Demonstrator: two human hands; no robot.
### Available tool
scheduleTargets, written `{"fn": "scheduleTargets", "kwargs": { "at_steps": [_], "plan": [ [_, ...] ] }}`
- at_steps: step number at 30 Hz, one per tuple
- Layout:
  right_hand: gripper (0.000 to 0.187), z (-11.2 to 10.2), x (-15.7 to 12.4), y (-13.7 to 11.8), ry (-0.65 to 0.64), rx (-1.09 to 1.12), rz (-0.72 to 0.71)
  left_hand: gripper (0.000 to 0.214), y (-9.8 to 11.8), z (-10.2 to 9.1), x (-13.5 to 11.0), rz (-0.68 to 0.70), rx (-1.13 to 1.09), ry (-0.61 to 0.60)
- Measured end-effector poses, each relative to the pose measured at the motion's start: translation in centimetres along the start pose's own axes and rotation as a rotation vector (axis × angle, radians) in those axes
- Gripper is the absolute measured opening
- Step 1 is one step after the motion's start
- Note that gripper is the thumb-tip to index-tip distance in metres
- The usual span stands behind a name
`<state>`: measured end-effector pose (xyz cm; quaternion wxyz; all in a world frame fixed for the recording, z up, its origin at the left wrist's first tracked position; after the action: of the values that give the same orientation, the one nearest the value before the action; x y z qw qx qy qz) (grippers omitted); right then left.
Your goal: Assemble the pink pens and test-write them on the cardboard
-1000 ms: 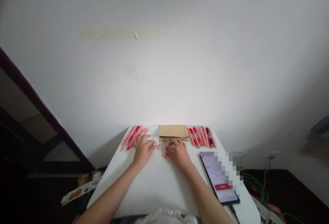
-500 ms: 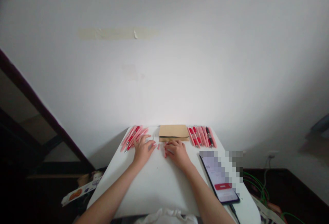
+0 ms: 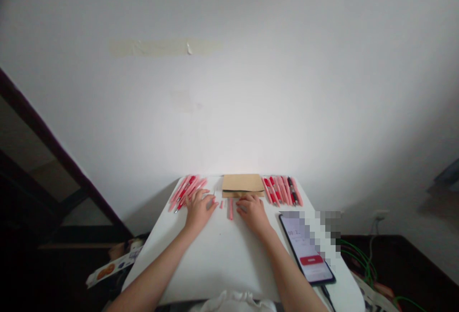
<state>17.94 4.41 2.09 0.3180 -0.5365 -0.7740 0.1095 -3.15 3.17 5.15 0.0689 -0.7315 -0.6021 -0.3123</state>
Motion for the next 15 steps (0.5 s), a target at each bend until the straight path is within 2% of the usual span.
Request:
{"fn": "scheduleTargets", "kwargs": {
  "at_steps": [7,15],
  "plan": [
    [0.018,0.08,0.16,0.13,0.002,0.005,-0.001,0.011,-0.46,0.13,-0.22,-0.081,0.074,-0.002],
    [0.020,0.06,0.08,-0.02,-0.013,0.010,0.001,0.018,-0.45,0.39,-0.22,-0.083,0.073,0.023]
  ]
}}
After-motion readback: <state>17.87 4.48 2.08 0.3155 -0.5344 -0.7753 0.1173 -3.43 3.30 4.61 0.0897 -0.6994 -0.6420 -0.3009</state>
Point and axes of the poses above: each hand's wrist, its own x-axis towards the middle knuckle, its own z-axis out of the palm, y = z × x, the point moved 5 cm from there along x, towards the middle knuckle, and after that the axes turned 3 degrees about z, right-handed, at the moved point
